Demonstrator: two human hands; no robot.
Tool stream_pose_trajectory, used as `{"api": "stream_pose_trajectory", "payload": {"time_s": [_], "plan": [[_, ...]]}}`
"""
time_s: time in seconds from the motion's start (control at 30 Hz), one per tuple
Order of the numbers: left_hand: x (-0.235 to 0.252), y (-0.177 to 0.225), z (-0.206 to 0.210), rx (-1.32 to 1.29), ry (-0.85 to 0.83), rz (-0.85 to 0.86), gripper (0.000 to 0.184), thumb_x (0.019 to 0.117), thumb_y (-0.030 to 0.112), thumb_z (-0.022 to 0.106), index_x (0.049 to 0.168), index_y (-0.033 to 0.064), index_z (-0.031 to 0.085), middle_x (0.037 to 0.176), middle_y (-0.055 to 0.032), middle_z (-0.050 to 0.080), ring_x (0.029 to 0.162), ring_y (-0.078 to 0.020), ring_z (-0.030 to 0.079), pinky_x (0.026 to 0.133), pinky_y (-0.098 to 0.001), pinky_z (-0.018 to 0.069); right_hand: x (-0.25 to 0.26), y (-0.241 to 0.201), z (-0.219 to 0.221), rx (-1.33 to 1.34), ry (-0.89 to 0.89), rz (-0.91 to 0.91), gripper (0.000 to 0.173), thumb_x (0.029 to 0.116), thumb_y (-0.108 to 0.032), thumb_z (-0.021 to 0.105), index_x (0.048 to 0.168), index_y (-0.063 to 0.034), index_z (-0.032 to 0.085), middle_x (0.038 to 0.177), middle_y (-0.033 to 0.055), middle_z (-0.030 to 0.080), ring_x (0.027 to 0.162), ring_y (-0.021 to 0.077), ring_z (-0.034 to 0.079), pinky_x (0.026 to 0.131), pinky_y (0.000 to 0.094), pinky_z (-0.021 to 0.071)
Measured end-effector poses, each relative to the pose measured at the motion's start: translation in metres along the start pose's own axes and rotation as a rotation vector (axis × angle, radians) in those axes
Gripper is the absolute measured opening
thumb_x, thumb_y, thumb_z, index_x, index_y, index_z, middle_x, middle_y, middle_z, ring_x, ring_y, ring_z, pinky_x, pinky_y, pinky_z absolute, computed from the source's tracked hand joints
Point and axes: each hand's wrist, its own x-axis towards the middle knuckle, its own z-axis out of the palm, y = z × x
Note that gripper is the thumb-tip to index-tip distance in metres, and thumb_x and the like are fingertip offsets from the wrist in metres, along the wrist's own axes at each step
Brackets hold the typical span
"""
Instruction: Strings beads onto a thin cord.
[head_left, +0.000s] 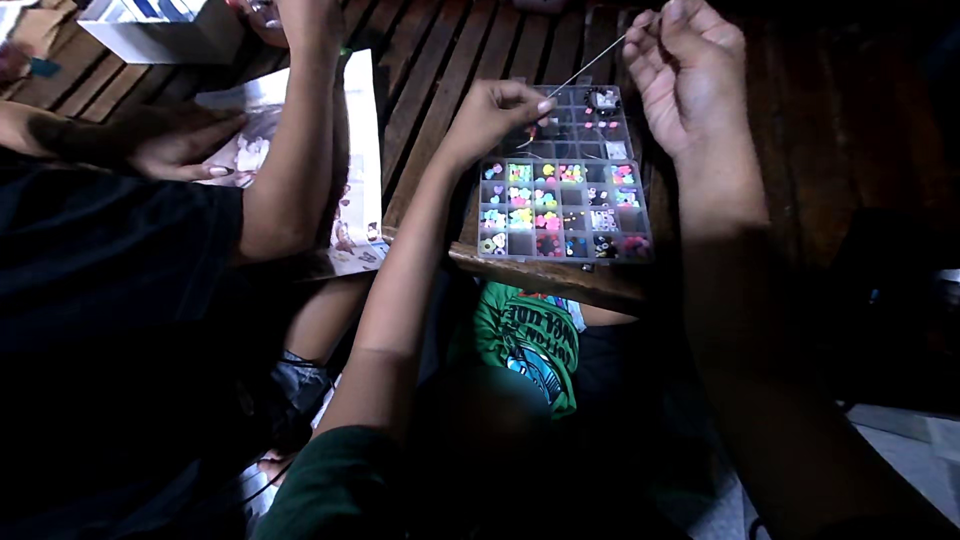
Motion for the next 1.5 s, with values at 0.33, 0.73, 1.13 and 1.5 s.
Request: {"api": "stream_pose_trajectory", "payload": {"time_s": [0.33,0.73,1.13,1.5], "plan": [[0.000,0.005,-0.001,-0.217,0.002,-0.134,0.013,0.1029,0.005,0.057,0.100,0.0010,0.069,0.085,0.0017,0.072,0.079,-0.0050,0.068,0.078,-0.0228,0.0568,0.003,0.003,-0.003,0.025,0.113,0.047,0.011,0.1101,-0.011,0.044,0.110,-0.0055,0.053,0.095,-0.0005,0.066,0.085,0.0077,0.069,0.085,0.0234,0.0588],[-0.002,0.010,-0.002,-0.261,-0.075,-0.230,0.020,0.1069,0.010,0.050,0.102,0.0025,0.068,0.087,0.0005,0.075,0.074,-0.0041,0.068,0.070,-0.0206,0.0554,0.005,0.002,-0.006,0.079,0.167,0.022,0.012,0.1104,-0.011,0.043,0.112,-0.0043,0.053,0.094,0.0003,0.065,0.087,0.0077,0.069,0.087,0.0231,0.0579],[-0.003,0.008,-0.003,-0.262,-0.174,-0.245,0.023,0.1079,0.010,0.048,0.103,0.0053,0.070,0.095,0.0010,0.075,0.080,-0.0034,0.068,0.070,-0.0200,0.0552,0.005,0.002,-0.005,0.077,0.149,0.032,0.012,0.1103,-0.011,0.044,0.109,-0.0052,0.054,0.094,0.0003,0.066,0.086,0.0080,0.069,0.086,0.0236,0.0587],[-0.003,0.006,-0.004,-0.243,-0.193,-0.231,0.023,0.1063,0.009,0.051,0.099,0.0061,0.072,0.092,0.0036,0.074,0.079,-0.0018,0.067,0.072,-0.0206,0.0550,0.004,0.002,-0.005,0.066,0.132,0.032,0.012,0.1103,-0.012,0.044,0.110,-0.0048,0.054,0.096,0.0010,0.066,0.088,0.0088,0.069,0.087,0.0242,0.0583]]}}
